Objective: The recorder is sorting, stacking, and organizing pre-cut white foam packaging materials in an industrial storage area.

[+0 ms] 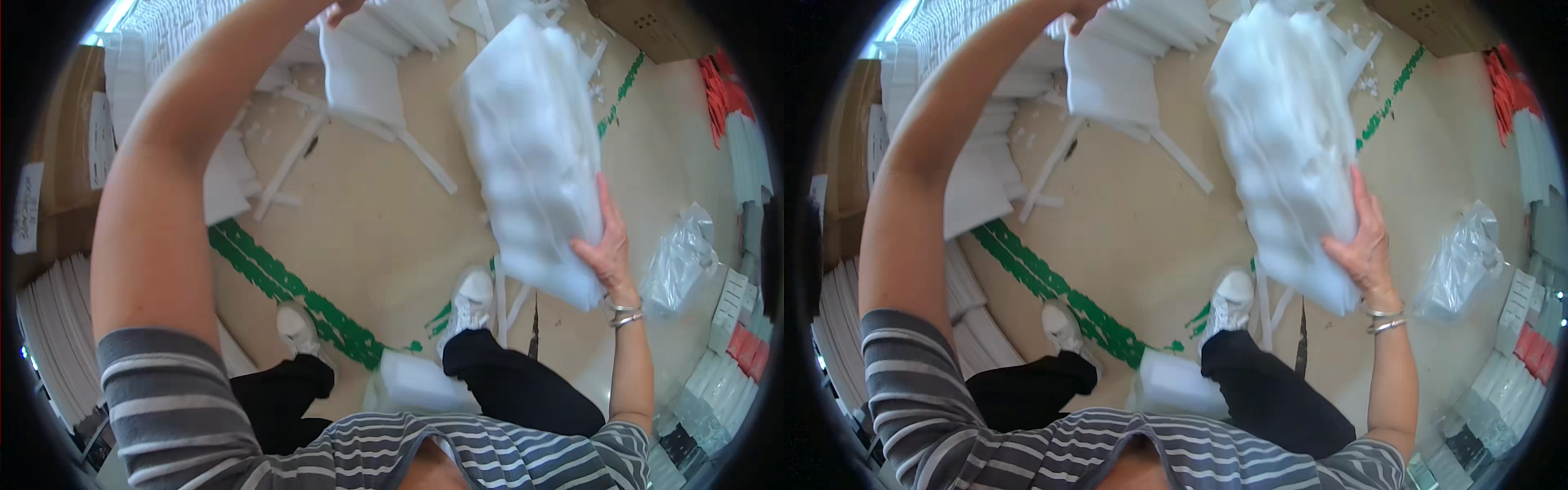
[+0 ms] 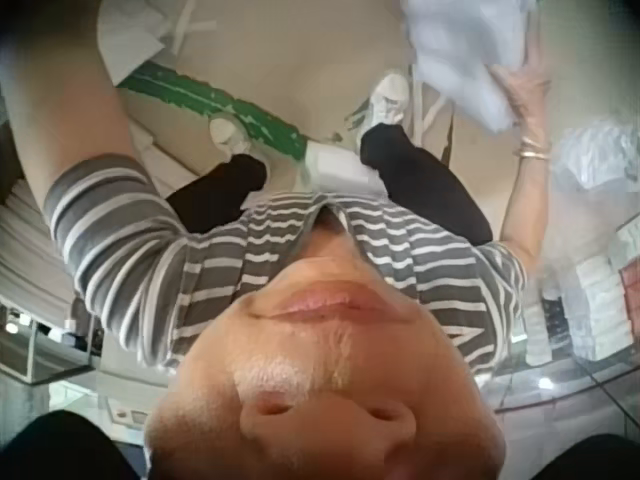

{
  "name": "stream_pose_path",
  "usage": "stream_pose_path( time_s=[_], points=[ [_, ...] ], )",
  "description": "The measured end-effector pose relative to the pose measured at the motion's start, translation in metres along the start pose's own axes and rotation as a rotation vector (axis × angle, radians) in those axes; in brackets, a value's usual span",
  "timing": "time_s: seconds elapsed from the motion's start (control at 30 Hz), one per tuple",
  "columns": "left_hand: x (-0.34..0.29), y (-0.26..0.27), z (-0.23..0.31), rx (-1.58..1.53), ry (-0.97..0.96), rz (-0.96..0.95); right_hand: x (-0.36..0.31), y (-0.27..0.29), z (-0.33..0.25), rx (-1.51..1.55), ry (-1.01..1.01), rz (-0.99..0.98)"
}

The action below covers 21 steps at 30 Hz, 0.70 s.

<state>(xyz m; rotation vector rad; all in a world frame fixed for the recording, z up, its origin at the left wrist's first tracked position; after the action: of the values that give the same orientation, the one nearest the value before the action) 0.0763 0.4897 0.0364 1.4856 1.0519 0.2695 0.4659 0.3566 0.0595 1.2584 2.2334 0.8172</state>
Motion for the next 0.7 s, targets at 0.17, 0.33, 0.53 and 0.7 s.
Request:
stream_pose_path(
  time_s=[0.17, 0.33, 0.53, 0.7],
  points=[
    [-0.033, 0.004, 0.079, -0.605, 0.256, 0.850, -0.029, 0.018, -0.042, 0.122, 0.082, -0.037],
    [-0.105, -0.028, 0.258, -2.116, 0.295, 0.907, -0.072, 0.029, -0.091, 0.516, 0.149, -0.159],
    [-0.186, -0.068, 0.292, -2.406, 0.800, 1.368, -0.074, -0.006, -0.100, 0.715, 0.178, -0.260],
    [-0.238, 0.006, 0.291, -2.499, -0.430, 1.227, -0.059, -0.063, -0.062, 0.906, 0.018, -0.289]
  ],
)
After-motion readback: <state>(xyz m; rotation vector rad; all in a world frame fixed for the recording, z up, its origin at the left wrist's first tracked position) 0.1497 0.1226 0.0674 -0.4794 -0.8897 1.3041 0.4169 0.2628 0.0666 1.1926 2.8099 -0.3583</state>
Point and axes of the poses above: each hand's wrist, its own x-axis towards the middle knuckle, its own y-axis out of the back of the hand, z = x × y, the point moved 6 cm from there along x, towards the middle knuckle, and after that the axes turned 15 degrees about x, right-handed, at the moved point
